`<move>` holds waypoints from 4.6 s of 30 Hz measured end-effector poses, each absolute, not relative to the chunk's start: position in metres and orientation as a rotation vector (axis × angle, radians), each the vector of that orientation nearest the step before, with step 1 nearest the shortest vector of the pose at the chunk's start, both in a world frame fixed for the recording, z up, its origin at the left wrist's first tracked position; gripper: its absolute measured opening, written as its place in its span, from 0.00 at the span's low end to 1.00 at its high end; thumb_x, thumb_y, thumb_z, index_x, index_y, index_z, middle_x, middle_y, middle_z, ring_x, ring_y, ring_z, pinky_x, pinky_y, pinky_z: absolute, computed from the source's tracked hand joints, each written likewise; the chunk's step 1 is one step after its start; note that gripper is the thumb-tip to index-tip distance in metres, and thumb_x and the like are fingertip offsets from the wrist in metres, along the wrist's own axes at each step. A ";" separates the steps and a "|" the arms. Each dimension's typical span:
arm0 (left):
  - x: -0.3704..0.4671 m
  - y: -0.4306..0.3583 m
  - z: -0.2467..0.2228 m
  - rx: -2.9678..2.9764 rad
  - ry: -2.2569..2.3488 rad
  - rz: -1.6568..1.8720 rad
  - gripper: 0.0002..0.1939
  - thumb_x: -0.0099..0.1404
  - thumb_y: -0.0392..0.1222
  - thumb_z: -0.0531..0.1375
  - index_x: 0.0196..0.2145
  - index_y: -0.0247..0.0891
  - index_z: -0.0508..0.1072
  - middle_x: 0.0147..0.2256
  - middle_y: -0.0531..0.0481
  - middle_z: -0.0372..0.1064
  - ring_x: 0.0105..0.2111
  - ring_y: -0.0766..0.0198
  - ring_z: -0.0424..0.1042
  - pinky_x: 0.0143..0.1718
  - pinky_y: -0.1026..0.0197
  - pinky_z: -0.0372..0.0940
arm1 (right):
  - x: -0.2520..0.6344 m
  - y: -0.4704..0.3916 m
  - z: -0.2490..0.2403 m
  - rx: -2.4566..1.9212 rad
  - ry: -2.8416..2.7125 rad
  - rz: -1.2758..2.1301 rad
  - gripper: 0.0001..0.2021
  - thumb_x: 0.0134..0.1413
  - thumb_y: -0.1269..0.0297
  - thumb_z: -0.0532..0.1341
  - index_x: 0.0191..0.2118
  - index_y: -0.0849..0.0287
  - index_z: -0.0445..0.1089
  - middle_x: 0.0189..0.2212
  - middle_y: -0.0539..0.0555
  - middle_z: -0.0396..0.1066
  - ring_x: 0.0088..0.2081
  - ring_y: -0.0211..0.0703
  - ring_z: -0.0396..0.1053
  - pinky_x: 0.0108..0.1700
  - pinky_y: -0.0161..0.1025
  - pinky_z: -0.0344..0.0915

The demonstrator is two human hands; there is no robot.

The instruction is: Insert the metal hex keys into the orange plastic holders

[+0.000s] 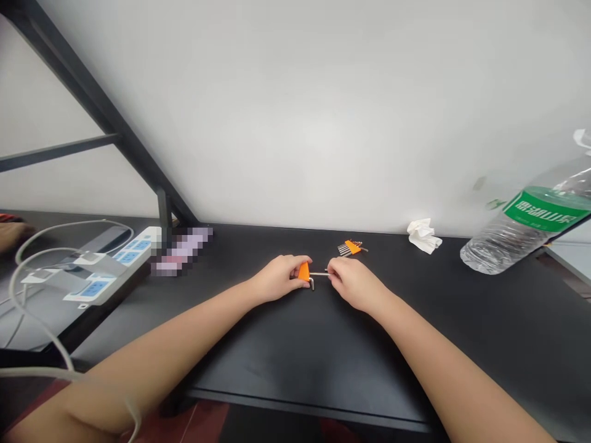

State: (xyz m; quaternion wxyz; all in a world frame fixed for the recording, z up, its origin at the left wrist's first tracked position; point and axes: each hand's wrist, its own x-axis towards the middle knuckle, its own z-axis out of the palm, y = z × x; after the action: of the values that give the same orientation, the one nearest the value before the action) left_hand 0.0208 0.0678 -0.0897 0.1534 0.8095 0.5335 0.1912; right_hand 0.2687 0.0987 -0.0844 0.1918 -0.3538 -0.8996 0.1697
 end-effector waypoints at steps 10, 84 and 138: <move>0.020 0.067 -0.089 2.336 1.532 0.540 0.27 0.61 0.50 0.69 0.56 0.42 0.73 0.34 0.53 0.74 0.36 0.59 0.72 0.38 0.60 0.63 | 0.275 0.102 -0.088 -0.908 -2.476 0.538 0.07 0.63 0.70 0.56 0.32 0.55 0.64 0.30 0.49 0.69 0.31 0.40 0.65 0.34 0.38 0.60; 0.022 0.062 -0.089 2.430 1.422 0.571 0.26 0.61 0.45 0.66 0.57 0.42 0.72 0.37 0.48 0.74 0.41 0.56 0.72 0.48 0.55 0.67 | 0.269 0.103 -0.099 -0.853 -2.562 0.343 0.07 0.67 0.69 0.54 0.36 0.56 0.66 0.35 0.53 0.69 0.35 0.43 0.68 0.38 0.41 0.64; 0.014 0.066 -0.098 2.912 1.204 0.685 0.12 0.72 0.47 0.59 0.50 0.47 0.79 0.43 0.50 0.76 0.40 0.63 0.75 0.52 0.55 0.61 | 0.265 0.086 -0.080 -1.252 -2.755 0.304 0.07 0.50 0.72 0.58 0.27 0.56 0.60 0.29 0.50 0.69 0.26 0.38 0.62 0.27 0.36 0.51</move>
State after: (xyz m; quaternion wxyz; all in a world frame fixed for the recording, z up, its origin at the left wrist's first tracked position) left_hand 0.0136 0.0661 -0.0978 -0.0415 0.9023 0.3730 0.2122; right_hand 0.2654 0.0865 -0.0799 0.0500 -0.4112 -0.9047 0.0998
